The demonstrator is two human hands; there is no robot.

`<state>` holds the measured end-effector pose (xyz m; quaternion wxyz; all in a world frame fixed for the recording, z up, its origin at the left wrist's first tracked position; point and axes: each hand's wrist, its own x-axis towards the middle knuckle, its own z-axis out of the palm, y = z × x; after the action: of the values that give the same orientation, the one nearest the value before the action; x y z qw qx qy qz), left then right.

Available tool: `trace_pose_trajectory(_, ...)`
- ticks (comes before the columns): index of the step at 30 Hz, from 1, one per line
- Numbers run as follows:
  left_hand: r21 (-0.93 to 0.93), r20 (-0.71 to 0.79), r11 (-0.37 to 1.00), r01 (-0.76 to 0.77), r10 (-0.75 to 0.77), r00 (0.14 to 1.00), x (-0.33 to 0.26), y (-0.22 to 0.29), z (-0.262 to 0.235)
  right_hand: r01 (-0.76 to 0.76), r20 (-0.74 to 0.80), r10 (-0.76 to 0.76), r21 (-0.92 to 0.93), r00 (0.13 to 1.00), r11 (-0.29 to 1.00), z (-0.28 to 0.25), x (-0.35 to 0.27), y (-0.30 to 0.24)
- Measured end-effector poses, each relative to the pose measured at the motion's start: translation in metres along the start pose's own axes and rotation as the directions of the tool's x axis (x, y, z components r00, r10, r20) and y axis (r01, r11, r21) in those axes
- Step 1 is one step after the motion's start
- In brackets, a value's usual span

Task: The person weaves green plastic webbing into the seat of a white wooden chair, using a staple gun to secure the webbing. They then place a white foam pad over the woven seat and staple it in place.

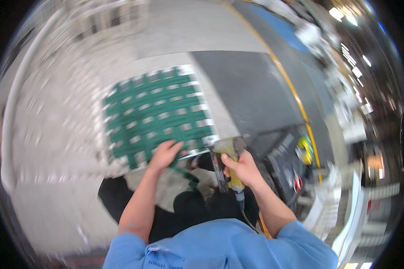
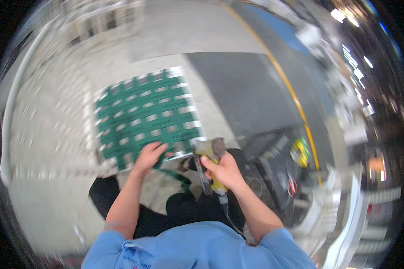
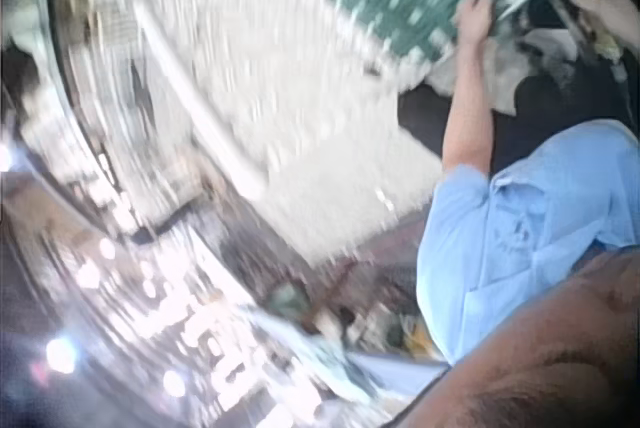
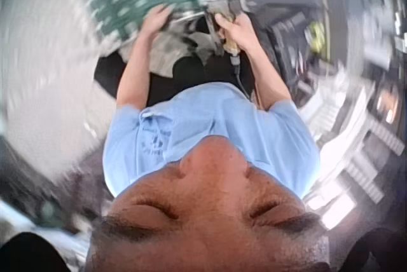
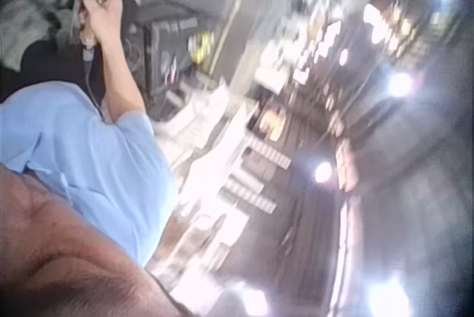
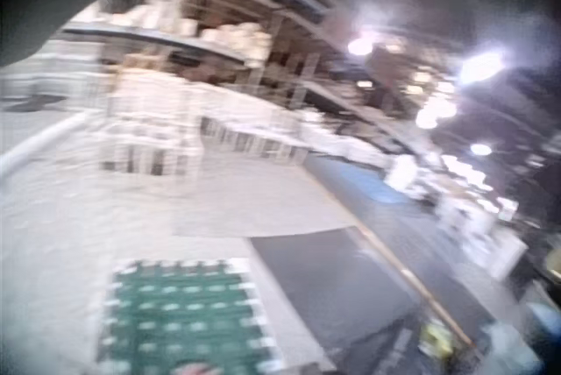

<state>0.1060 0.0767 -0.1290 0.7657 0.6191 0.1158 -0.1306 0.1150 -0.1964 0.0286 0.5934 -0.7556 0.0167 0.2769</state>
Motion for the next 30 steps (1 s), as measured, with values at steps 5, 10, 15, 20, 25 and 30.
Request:
trace_pose_trajectory(5, 0.577, -0.112, 0.809, -0.107, 0.208, 0.972, -0.033, -0.003, 0.031, 0.025, -0.429, -0.031, -0.020, 0.903, 0.999, -0.137, -0.045, 0.004)
trace_pose_trajectory(10, 0.721, -0.194, 0.692, -0.047, 0.266, 0.944, -0.053, -0.009, 0.059, -0.069, -0.620, 0.224, 0.263, 0.752, 0.962, -0.261, -0.059, 0.057)
trace_pose_trajectory(15, 0.790, -0.247, 0.611, -0.052, 0.394, 0.885, -0.058, -0.021, 0.078, 0.015, -0.580, 0.325, 0.504, 0.747, 0.864, -0.353, -0.035, 0.124)
trace_pose_trajectory(20, 0.824, -0.306, 0.566, 0.028, 0.403, 0.863, -0.061, -0.021, 0.093, -0.178, -0.698, 0.421, 0.396, 0.579, 0.901, -0.396, -0.028, 0.169)
trace_pose_trajectory(25, 0.272, -0.248, 0.951, 0.143, -0.074, 0.966, -0.081, -0.016, 0.089, -0.677, -0.827, -0.037, -0.483, 0.561, 0.556, -0.427, -0.121, 0.202)
trace_pose_trajectory(30, -0.226, -0.132, 0.919, 0.322, -0.357, 0.925, -0.083, -0.024, 0.100, -0.615, -0.775, -0.135, -0.582, 0.617, 0.533, -0.418, -0.165, 0.247)
